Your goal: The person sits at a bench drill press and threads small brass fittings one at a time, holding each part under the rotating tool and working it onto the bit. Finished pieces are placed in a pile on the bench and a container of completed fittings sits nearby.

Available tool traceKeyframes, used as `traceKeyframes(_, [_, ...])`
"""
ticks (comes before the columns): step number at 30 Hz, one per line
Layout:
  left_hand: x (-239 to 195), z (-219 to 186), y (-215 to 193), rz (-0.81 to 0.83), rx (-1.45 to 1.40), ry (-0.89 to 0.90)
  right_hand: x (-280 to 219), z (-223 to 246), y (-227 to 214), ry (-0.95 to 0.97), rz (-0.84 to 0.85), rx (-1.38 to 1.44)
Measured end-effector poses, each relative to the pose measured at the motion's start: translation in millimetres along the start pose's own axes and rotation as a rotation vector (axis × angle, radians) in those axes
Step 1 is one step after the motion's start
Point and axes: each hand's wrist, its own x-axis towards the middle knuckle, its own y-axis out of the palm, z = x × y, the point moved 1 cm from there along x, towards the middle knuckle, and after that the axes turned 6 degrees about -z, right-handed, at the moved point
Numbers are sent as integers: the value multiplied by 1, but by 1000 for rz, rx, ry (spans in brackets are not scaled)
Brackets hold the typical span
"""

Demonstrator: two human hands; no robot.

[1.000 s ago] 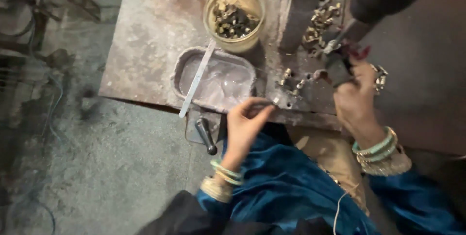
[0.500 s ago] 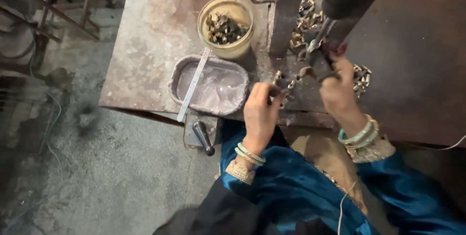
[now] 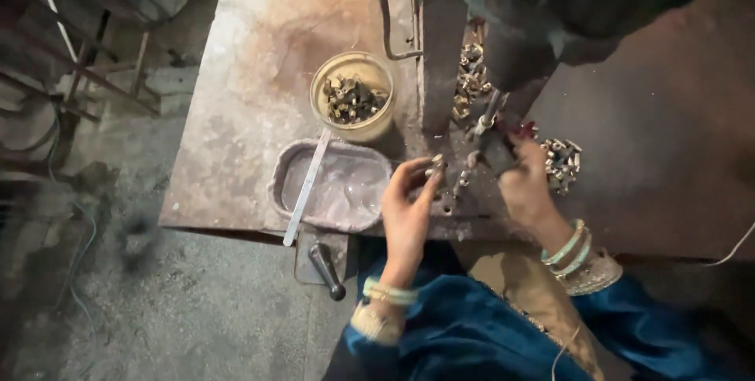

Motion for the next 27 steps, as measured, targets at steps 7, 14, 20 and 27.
traceKeyframes(7, [-32, -8, -13, -78, -563, -503, 0, 32, 16, -33, 134, 24])
traceKeyframes(14, [14, -135, -30, -89, -441, 35, 13, -5, -28, 158, 91, -20])
traceKeyframes(20, [31, -59, -5, 115, 123, 659, 11, -14, -31, 41, 204, -288])
traceKeyframes(27, [26, -30, -19, 188, 475, 176, -18, 8, -17, 251, 206, -333])
